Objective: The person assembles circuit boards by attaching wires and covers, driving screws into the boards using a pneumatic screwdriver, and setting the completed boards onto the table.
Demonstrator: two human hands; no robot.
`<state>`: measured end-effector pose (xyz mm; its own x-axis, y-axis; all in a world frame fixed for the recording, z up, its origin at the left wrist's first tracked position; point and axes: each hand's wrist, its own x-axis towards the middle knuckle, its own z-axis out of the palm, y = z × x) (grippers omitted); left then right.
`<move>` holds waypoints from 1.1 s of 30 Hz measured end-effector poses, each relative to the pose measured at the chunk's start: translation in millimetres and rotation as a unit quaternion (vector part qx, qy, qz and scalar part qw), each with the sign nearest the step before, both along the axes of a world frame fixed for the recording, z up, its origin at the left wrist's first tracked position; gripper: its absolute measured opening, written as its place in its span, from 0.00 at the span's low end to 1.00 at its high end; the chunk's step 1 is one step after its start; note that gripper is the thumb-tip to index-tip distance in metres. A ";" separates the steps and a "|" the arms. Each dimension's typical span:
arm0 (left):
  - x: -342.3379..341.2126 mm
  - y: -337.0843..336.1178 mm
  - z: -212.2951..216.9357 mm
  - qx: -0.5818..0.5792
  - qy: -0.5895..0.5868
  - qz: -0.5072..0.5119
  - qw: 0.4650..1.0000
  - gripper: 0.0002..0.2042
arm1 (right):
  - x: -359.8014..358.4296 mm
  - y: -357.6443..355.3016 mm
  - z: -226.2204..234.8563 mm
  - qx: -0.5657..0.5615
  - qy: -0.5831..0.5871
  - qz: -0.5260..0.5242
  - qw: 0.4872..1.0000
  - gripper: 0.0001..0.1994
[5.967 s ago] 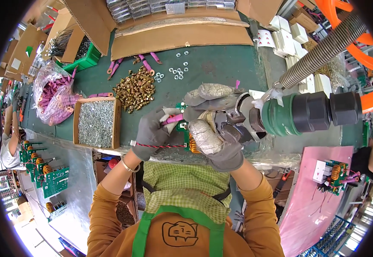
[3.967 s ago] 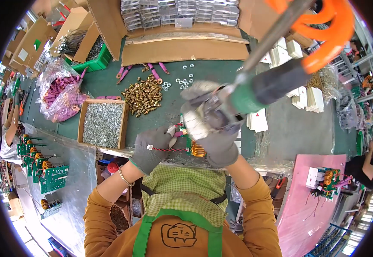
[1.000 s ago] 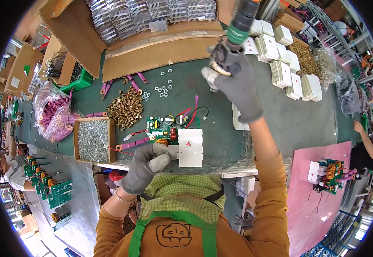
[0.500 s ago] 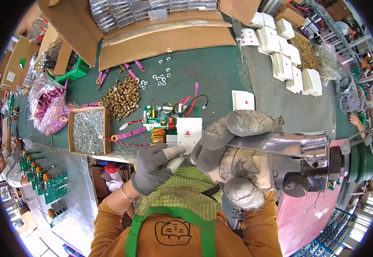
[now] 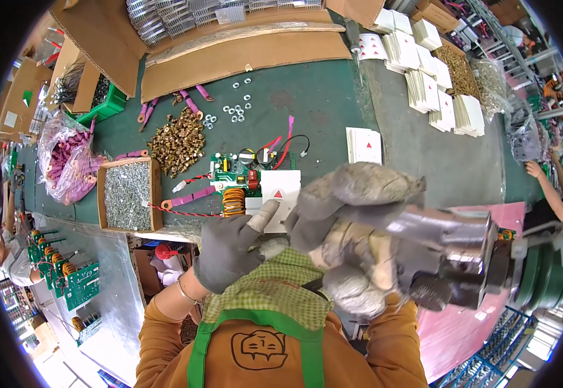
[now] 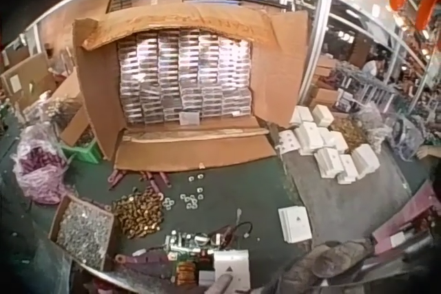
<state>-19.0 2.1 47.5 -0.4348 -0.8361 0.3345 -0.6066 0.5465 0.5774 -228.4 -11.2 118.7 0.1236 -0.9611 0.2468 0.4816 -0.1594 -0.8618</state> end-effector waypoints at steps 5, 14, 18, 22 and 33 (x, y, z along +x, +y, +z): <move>-3.2 3.6 -11.6 -0.047 -0.173 -0.006 0.984 0.38 | -5.8 -4.6 1.1 -0.015 0.025 -0.024 0.999 0.22; -4.1 10.5 -14.0 -0.100 -0.240 -0.009 0.966 0.35 | -20.6 -5.6 -34.3 -0.029 0.093 -0.034 0.995 0.22; -2.9 10.1 -15.4 -0.080 -0.263 -0.006 0.961 0.33 | -18.0 -9.2 -58.0 -0.035 0.139 -0.027 0.989 0.23; -3.0 10.2 -15.7 -0.087 -0.262 -0.004 0.961 0.33 | -15.3 -12.7 -79.0 -0.041 0.187 -0.021 0.981 0.24; -1.3 10.0 -19.3 -0.083 -0.218 -0.019 0.972 0.36 | 7.5 -29.7 -120.4 -0.061 0.310 0.017 0.949 0.28</move>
<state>-20.3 12.1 28.2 -0.5954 -0.7667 0.2403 -0.7514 0.6372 0.1712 -220.9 -40.8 -1.7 0.3122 -0.9229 0.2254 -0.1043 -0.2691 -0.9574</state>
